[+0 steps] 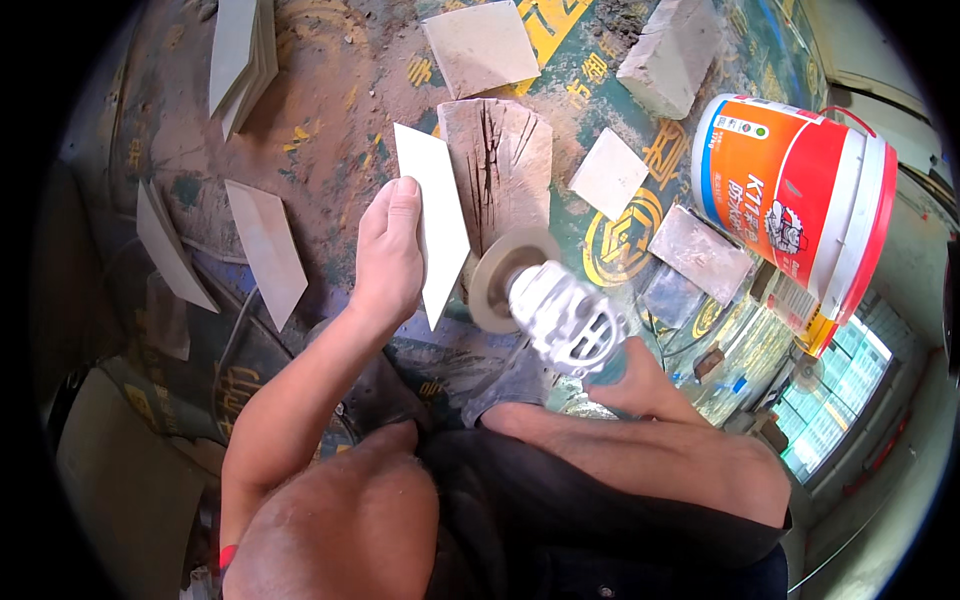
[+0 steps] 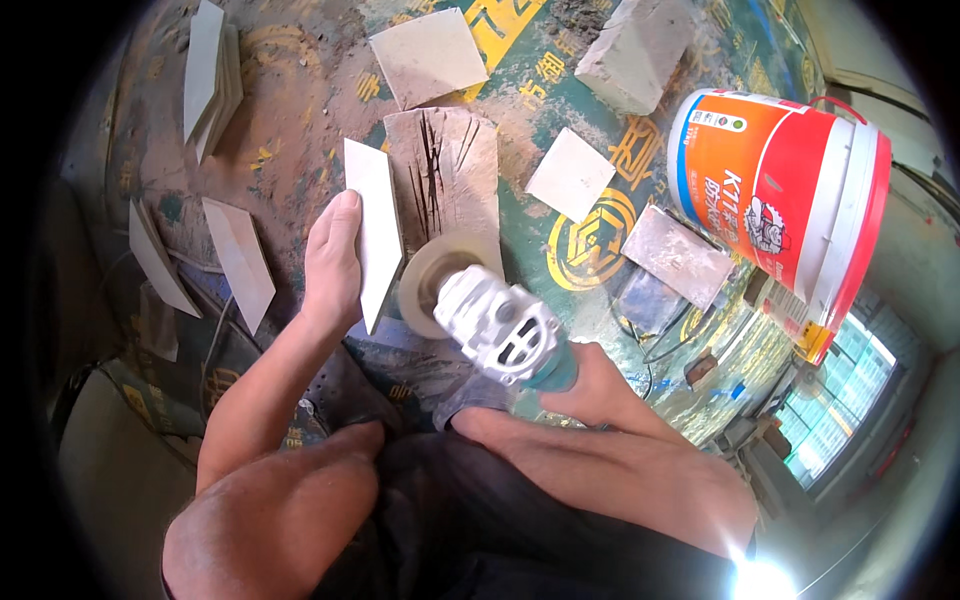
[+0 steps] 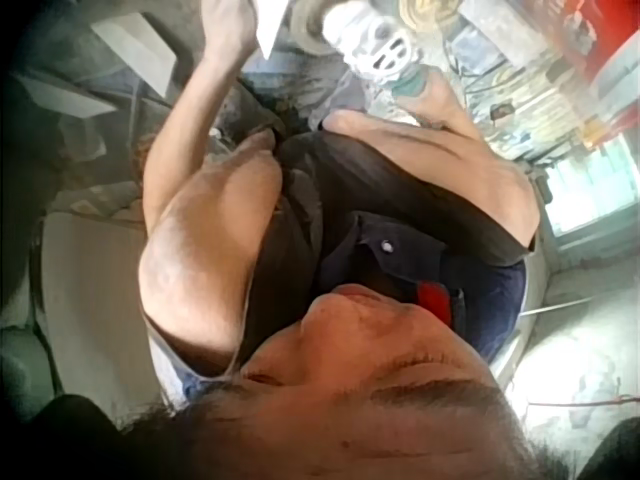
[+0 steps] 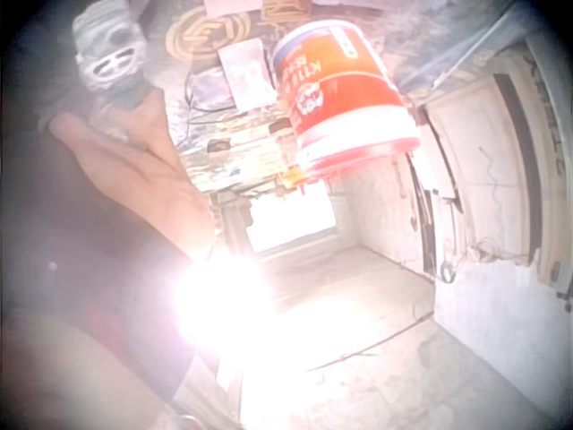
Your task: The person cuts small tile segments with an angle grinder and fits them around a circular floor drain on a freshly mortared surface.
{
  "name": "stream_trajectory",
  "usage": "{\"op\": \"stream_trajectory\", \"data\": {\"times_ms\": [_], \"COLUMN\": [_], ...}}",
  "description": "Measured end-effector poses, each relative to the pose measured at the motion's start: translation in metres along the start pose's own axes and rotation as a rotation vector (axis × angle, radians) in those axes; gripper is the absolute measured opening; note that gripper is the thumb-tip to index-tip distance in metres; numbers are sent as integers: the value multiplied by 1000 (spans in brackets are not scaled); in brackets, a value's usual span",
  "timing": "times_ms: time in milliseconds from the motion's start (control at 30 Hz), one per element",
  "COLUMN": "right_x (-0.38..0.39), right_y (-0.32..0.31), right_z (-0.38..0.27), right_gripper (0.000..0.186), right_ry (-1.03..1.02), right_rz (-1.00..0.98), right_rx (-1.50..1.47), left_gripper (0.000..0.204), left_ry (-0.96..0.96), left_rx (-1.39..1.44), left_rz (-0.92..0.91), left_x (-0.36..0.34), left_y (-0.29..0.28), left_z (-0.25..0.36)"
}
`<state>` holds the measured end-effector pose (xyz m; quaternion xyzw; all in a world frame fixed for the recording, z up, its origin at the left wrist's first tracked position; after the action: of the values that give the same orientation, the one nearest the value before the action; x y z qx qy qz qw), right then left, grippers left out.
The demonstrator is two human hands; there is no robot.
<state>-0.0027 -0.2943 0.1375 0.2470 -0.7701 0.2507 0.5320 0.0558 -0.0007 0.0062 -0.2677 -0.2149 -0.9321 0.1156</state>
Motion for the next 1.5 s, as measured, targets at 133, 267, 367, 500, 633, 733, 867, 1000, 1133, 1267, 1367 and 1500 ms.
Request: {"op": "stream_trajectory", "data": {"times_ms": [133, 267, 367, 500, 633, 733, 867, 1000, 1133, 1267, 1367, 1500], "right_x": [2, -4, -7, -10, -8, -1, -14, -17, -18, -8, -5, -1], "right_y": [4, 9, 10, 9, 12, 20, 9, -6, -15, -27, -30, -31], "right_z": [-23, -18, -14, -15, -22, -34, -17, -17, 0, 14, 16, 20], "right_gripper": [47, 48, 45, 42, 41, 39, 39, 32, 19, 22, 24, 29], "right_ry": [-10, -45, -52, 12, 35, -62, -10, 80, 14, -52, -82, -69], "right_rz": [-90, -119, -129, -140, -144, -97, -96, 31, 128, 231, 235, 224], "right_rx": [117, 121, 120, 48, -13, 7, 109, 48, -324, -460, -529, -550], "left_gripper": [37, 38, 39, 40, 41, 41, 39, 37, 35, 25, 32, 53], "left_ry": [15, -11, -32, -46, -26, -40, -26, -1, 182, 396, 526, 509], "left_rx": [-22, 55, 65, 75, 104, 36, 8, -168, -497, -1099, -1285, -1158], "left_rz": [13, 37, 48, 10, 28, 33, 14, -74, -305, -651, -638, -482], "left_x": [-2, 1, 3, 4, 3, 4, 5, 0, -2, -15, -23, -31], "left_y": [-1, 4, 9, 7, 10, 9, 6, -16, -21, 2, 10, 15], "left_z": [-4, -1, 4, 4, 4, 7, 10, -2, 23, 53, 59, 77]}}
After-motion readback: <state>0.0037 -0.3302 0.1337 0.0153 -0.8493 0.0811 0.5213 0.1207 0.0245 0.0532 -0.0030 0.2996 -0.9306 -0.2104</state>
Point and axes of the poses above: each hand's wrist, its own x-axis away from the middle knuckle, its own y-axis out of the palm, z = x × y, the point moved 3 cm from there along -x, towards the middle knuckle, and after that the axes turned 8 degrees about y, right-handed, at the moved point
